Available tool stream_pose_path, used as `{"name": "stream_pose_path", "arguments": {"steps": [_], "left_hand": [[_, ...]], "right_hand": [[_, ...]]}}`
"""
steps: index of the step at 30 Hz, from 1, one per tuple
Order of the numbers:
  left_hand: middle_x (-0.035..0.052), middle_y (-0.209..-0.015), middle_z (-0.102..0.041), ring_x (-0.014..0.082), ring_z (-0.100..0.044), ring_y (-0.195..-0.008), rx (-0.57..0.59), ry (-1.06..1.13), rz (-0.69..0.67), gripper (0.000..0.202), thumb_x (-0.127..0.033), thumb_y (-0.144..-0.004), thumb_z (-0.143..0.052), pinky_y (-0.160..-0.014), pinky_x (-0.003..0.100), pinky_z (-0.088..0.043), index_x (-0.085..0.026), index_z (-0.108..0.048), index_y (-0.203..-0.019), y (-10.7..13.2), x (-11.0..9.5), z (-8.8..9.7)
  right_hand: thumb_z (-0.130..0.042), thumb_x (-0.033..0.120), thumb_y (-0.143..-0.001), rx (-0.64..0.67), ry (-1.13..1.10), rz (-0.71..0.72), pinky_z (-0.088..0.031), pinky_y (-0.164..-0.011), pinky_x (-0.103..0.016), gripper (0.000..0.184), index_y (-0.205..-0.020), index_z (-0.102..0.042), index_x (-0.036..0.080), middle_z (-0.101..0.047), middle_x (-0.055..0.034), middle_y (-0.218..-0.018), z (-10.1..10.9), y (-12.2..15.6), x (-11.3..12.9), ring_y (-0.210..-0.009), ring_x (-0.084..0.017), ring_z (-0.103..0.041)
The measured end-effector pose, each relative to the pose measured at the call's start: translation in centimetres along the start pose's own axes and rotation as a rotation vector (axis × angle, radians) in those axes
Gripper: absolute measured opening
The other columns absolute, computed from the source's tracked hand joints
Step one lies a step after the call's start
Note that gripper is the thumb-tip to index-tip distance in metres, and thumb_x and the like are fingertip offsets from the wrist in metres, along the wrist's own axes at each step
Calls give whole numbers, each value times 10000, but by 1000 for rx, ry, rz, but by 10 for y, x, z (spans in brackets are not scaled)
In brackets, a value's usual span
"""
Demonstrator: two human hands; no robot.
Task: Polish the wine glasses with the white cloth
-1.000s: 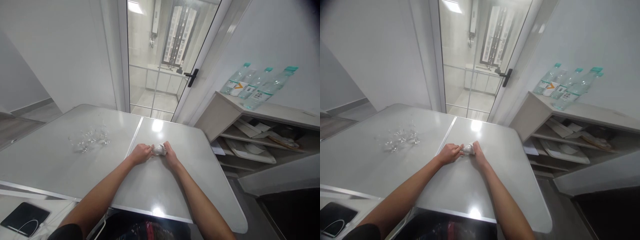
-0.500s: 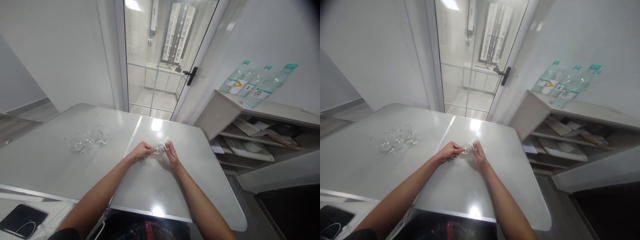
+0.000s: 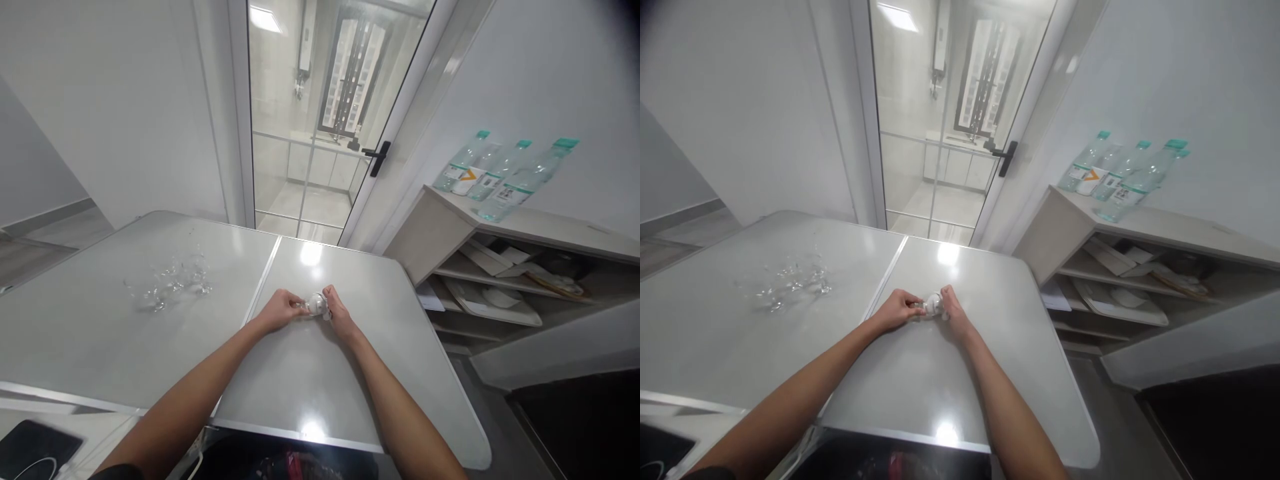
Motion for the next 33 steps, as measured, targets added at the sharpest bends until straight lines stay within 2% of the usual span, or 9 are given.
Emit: {"name": "stream_pose_path", "arguments": {"steps": [4,8,10,14,17,22,27,30,33], "left_hand": [[-61,-513,-361,68,-271,-465,186,402,264,491,-602,-713,-805,-473,256,-186,-131,-677,-661,2,14,-12],[-68,-512,-314,61,-213,-449,325,488,309,574,-666,-791,-717,-477,269,-230,-174,-537,-557,9,11,-20],[-52,-500,-346,78,-265,-453,237,319,204,566,-662,-847,-658,-497,274,-256,-168,-576,-583,7,6,-11],[19,-625,-583,139,-479,-575,-97,-251,-151,325,-471,-897,-669,-582,276,-299,-158,-728,-833,6,-19,12],[42,-704,-643,149,-508,-606,-138,-436,-271,221,-368,-908,-655,-599,277,-305,-173,-744,-962,7,-27,8],[-41,-508,-361,92,-318,-488,120,8,-12,439,-497,-855,-688,-506,268,-212,-166,-594,-582,2,-3,-4],[-60,-489,-311,61,-226,-434,353,532,341,592,-623,-738,-783,-449,270,-209,-202,-428,-522,12,15,-17],[-65,-465,-301,52,-198,-425,400,603,386,634,-634,-706,-812,-440,269,-238,-207,-397,-490,15,14,-19],[-56,-456,-318,61,-222,-421,316,488,301,621,-671,-759,-754,-447,271,-230,-194,-454,-496,11,9,-15]], "right_hand": [[-541,701,-942,52,69,91,-369,-697,-324,453,-881,-473,257,-392,6,-822,-3,3,7,-736,-189,-369],[-694,712,-824,34,132,168,-377,-758,-349,499,-814,-507,249,-407,-4,-823,1,6,12,-775,-205,-370],[-671,686,-858,9,144,179,-381,-746,-343,473,-814,-492,251,-403,-1,-814,2,6,12,-767,-203,-369],[-477,652,-989,-84,-33,23,-404,-682,-306,423,-841,-413,261,-364,13,-809,2,-2,-4,-726,-186,-370],[-431,678,-998,-112,-98,-39,-408,-660,-293,453,-823,-389,262,-341,14,-802,0,-3,-9,-716,-185,-361],[-470,651,-1004,15,2,-27,-357,-632,-299,416,-863,-464,259,-369,6,-787,-7,2,0,-700,-187,-345],[-541,708,-939,101,137,157,-339,-703,-337,463,-860,-489,254,-396,1,-807,-12,5,18,-735,-198,-348],[-653,725,-857,94,134,179,-332,-730,-343,498,-833,-514,248,-403,6,-798,-12,7,20,-745,-196,-347],[-732,688,-816,32,39,124,-349,-750,-336,489,-798,-529,243,-415,7,-797,-10,5,17,-763,-195,-367]]}}
Point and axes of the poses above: each hand's wrist, its own y-axis away from the middle knuckle, its own z-axis out of the back of the hand, x = y × z, the point moved 9 cm from there along -y, towards the middle knuckle
